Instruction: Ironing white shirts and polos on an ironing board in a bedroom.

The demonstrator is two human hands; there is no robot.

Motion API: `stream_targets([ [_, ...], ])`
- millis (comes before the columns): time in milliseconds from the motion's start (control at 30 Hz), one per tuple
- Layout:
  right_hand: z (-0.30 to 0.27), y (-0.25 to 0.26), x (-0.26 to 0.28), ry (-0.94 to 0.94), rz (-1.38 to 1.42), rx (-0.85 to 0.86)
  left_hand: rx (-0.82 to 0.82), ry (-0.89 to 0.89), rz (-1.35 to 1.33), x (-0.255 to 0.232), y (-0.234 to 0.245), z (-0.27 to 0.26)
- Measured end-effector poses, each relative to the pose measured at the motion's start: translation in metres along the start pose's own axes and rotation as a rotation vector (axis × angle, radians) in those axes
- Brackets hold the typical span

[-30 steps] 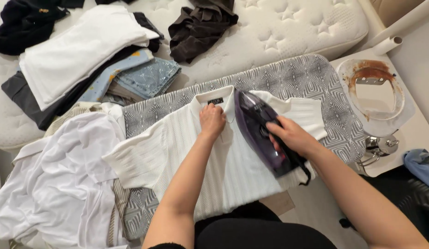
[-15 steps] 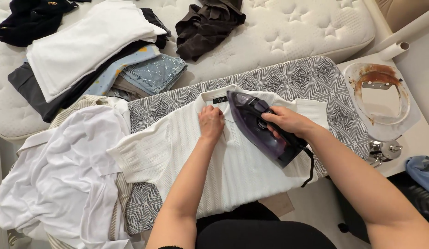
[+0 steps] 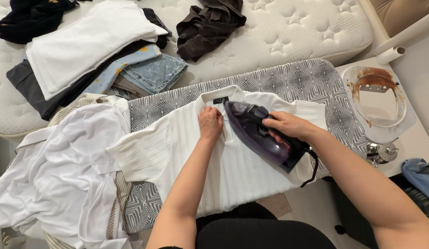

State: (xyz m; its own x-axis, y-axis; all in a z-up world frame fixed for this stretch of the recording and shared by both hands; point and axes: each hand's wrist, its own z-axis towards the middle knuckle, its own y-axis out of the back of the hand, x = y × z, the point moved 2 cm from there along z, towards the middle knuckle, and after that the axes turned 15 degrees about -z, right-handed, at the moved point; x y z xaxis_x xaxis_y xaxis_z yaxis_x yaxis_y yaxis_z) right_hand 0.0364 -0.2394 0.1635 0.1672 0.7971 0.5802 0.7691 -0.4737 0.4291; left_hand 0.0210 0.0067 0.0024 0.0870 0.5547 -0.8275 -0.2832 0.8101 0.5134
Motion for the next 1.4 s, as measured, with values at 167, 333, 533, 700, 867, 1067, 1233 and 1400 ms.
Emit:
stream_targets([
  [167,0.004,-0.006,-0.003,0.023,0.036,-0.031,0.048,0.050,-0.005,0.000,0.004,0.000],
  [333,-0.011,0.005,-0.001,-0.023,-0.021,-0.009,0.039,0.034,-0.251,0.024,0.020,0.020],
  [533,-0.016,-0.026,-0.035,0.022,0.039,-0.066,0.345,-0.311,0.173,-0.001,0.074,0.061],
  [700,-0.074,-0.054,-0.026,-0.029,0.153,-0.084,0.321,-0.363,0.243,-0.008,0.074,0.057],
  [867,-0.109,-0.073,-0.043,0.047,0.280,-0.163,0.308,-0.120,0.181,-0.032,0.029,0.021],
  [1067,-0.128,-0.088,-0.061,-0.040,0.307,-0.133,0.427,0.072,0.088,-0.036,0.012,0.042],
  [1233,-0.114,-0.117,-0.049,-0.019,0.356,-0.055,0.604,0.001,-0.221,-0.005,0.023,0.077],
  [1400,-0.085,-0.146,-0.005,0.116,0.367,-0.028,0.270,-0.291,0.175,0.004,0.087,0.103],
])
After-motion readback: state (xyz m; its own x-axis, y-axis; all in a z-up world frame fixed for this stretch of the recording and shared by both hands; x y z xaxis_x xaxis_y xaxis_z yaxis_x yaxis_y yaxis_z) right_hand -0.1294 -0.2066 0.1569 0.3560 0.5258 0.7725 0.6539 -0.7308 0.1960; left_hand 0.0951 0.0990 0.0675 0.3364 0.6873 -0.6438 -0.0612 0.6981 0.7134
